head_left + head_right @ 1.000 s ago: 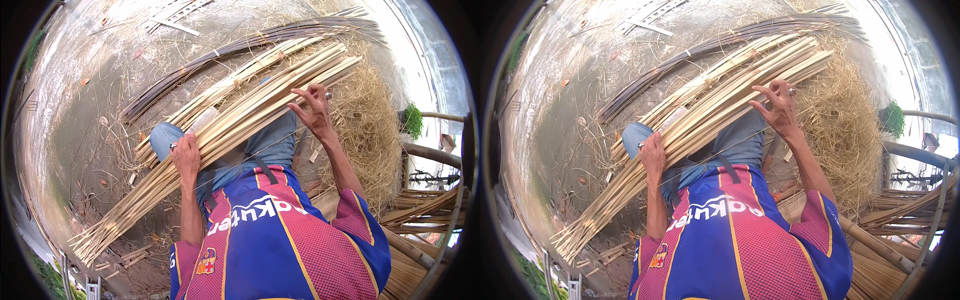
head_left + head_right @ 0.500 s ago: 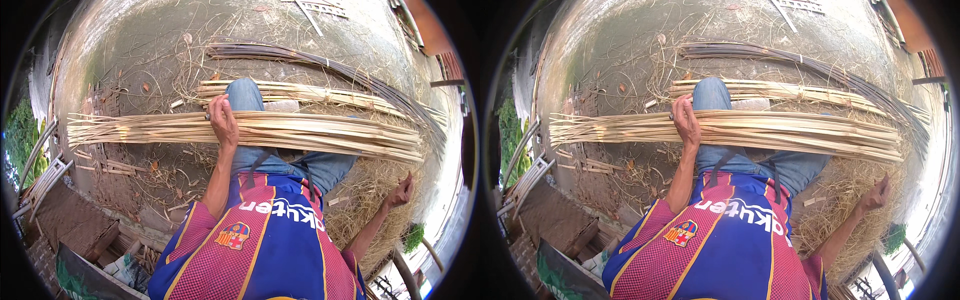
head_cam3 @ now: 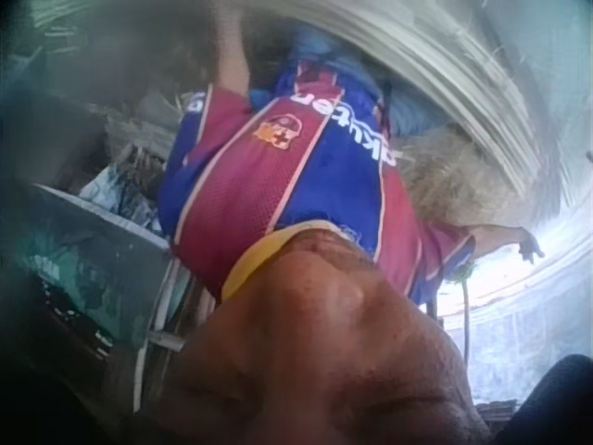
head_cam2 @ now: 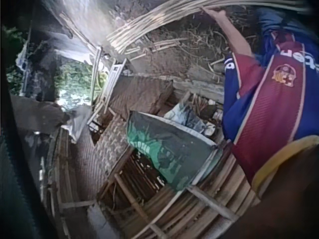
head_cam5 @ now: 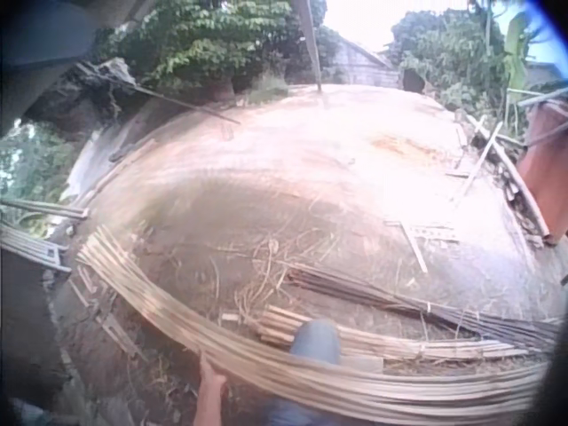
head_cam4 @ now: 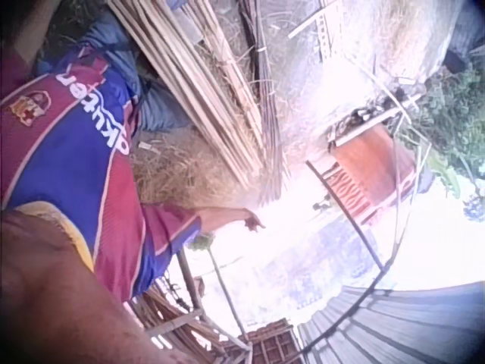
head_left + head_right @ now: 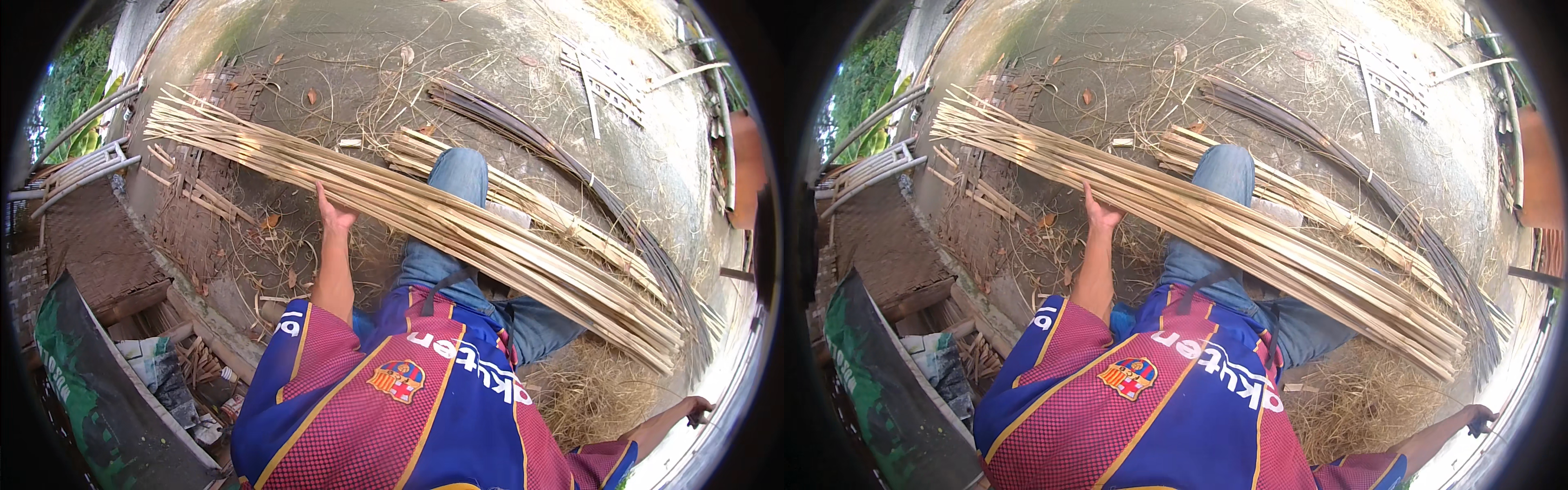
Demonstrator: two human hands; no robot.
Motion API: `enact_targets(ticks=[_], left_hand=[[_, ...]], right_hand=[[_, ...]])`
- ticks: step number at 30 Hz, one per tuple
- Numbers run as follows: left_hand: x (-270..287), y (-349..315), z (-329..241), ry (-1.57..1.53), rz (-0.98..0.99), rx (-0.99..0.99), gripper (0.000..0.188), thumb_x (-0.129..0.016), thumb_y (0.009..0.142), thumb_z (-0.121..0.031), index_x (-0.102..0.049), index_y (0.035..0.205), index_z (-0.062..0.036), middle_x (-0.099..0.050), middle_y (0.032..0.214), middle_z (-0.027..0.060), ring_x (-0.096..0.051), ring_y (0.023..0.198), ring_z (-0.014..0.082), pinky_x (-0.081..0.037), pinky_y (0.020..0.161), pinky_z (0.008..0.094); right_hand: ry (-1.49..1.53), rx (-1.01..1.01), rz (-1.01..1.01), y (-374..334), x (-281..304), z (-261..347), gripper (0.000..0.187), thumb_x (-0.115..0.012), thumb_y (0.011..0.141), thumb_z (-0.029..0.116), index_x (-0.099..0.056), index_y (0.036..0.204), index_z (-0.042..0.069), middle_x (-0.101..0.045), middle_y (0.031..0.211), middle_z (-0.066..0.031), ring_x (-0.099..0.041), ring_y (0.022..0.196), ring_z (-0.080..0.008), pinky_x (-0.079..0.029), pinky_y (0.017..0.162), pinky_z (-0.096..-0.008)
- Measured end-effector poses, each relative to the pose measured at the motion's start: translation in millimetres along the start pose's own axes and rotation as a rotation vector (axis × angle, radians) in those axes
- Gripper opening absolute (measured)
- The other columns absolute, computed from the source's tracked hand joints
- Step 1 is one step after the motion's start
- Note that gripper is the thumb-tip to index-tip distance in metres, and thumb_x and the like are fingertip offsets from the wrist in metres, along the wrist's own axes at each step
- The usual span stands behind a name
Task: The person sits on the ground and gathers thin bamboo strips from a pile, aligns them, and arranges them into a neat bundle on their lap. The person repeatedly picks up strips, adjusts their alignment, and places them into a growing stack.
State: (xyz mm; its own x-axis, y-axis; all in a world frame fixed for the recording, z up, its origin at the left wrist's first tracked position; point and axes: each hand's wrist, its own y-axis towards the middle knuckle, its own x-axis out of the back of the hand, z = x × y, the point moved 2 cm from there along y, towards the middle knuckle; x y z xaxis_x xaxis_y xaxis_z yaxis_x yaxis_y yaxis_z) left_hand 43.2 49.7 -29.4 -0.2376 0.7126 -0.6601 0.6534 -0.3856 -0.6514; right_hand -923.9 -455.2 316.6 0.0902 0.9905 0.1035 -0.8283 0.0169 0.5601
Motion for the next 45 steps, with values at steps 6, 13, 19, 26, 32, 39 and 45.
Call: enact_targets(ticks=[6, 13, 19, 26, 32, 39, 45], left_hand=[[-39.4, 5.4, 29.0, -0.194, 0.523, -0.099, 0.092, -0.05, 0.094, -0.064, -0.019, 0.157, -0.0058, -0.031, 0.154, 0.033, -0.032, 0.141, 0.0526, -0.027, 0.117, 0.063], [-35.2, -4.2, 23.0, -0.257, 0.511, -0.026, 0.086, -0.047, 0.097, -0.058, -0.018, 0.156, -0.0032, -0.03, 0.153, 0.0354, -0.034, 0.141, 0.0503, -0.028, 0.118, 0.0594], [-26.0, 12.0, 21.1, -0.068, 0.384, -0.143, 0.086, -0.049, 0.095, -0.062, -0.03, 0.151, 0.0005, -0.039, 0.15, 0.0313, -0.041, 0.136, 0.0475, -0.031, 0.117, 0.0587], [-25.6, 5.1, 8.4, -0.183, 0.366, -0.146, 0.087, -0.054, 0.095, -0.059, -0.025, 0.154, -0.0009, -0.041, 0.147, 0.0322, -0.043, 0.134, 0.049, -0.035, 0.115, 0.0581], [-50.9, 1.5, 5.2, -0.216, 0.379, -0.147, 0.071, -0.057, 0.098, -0.05, -0.039, 0.144, 0.0007, -0.054, 0.137, 0.0231, -0.055, 0.125, 0.0363, -0.046, 0.107, 0.0509], [-51.1, -21.3, 30.5, -0.2, 0.291, -0.016, 0.054, -0.059, 0.099, -0.045, -0.05, 0.132, -0.0033, -0.059, 0.133, 0.0171, -0.058, 0.121, 0.0316, -0.049, 0.107, 0.0462], [-45.0, -11.1, 31.4, -0.111, 0.179, -0.006, 0.051, -0.06, 0.099, -0.044, -0.049, 0.131, -0.007, -0.059, 0.134, 0.0139, -0.053, 0.131, 0.0322, -0.044, 0.111, 0.0511]], right_hand=[[-0.054, 0.542, 0.674, -119.2, -107.7, 114.7, 0.088, -0.048, 0.088, 0.071, -0.048, 0.143, 0.003, -0.042, 0.151, -0.0263, -0.035, 0.143, -0.0386, -0.027, 0.115, -0.0574], [-0.022, 1.142, 2.233, -533.8, 131.9, 237.4, 0.057, -0.05, 0.101, 0.053, -0.058, 0.137, 0.01, -0.054, 0.144, -0.018, -0.053, 0.131, -0.0355, -0.042, 0.111, -0.0491], [0.01, 1.483, 2.264, -668.2, 256.2, 212.3, 0.062, -0.045, 0.1, 0.059, -0.066, 0.082, 0.004, -0.068, 0.077, -0.0226, -0.068, 0.071, -0.0397, -0.051, 0.065, -0.0519], [0.23, 1.23, 2.053, -658.3, 266.4, 187.5, 0.049, -0.053, 0.1, 0.047, -0.068, 0.081, 0.004, -0.066, 0.073, -0.0181, -0.064, 0.067, -0.0377, -0.049, 0.061, -0.0471], [0.262, 1.317, 2.077, -631.9, 281.1, 222.7, 0.041, -0.057, 0.098, 0.043, -0.067, 0.082, 0.007, -0.068, 0.075, -0.0146, -0.067, 0.064, -0.0347, -0.051, 0.059, -0.047], [0.16, 1.3, 2.15, -606.7, 277.4, 199.9, 0.036, -0.054, 0.099, 0.043, -0.071, 0.097, 0.012, -0.071, 0.078, -0.014, -0.069, 0.068, -0.0343, -0.05, 0.059, -0.0459], [0.136, 1.317, 2.125, -610.8, 265.7, 198.0, 0.033, -0.057, 0.098, 0.041, -0.071, 0.099, 0.011, -0.072, 0.079, -0.0146, -0.069, 0.07, -0.0352, -0.05, 0.062, -0.0457]])
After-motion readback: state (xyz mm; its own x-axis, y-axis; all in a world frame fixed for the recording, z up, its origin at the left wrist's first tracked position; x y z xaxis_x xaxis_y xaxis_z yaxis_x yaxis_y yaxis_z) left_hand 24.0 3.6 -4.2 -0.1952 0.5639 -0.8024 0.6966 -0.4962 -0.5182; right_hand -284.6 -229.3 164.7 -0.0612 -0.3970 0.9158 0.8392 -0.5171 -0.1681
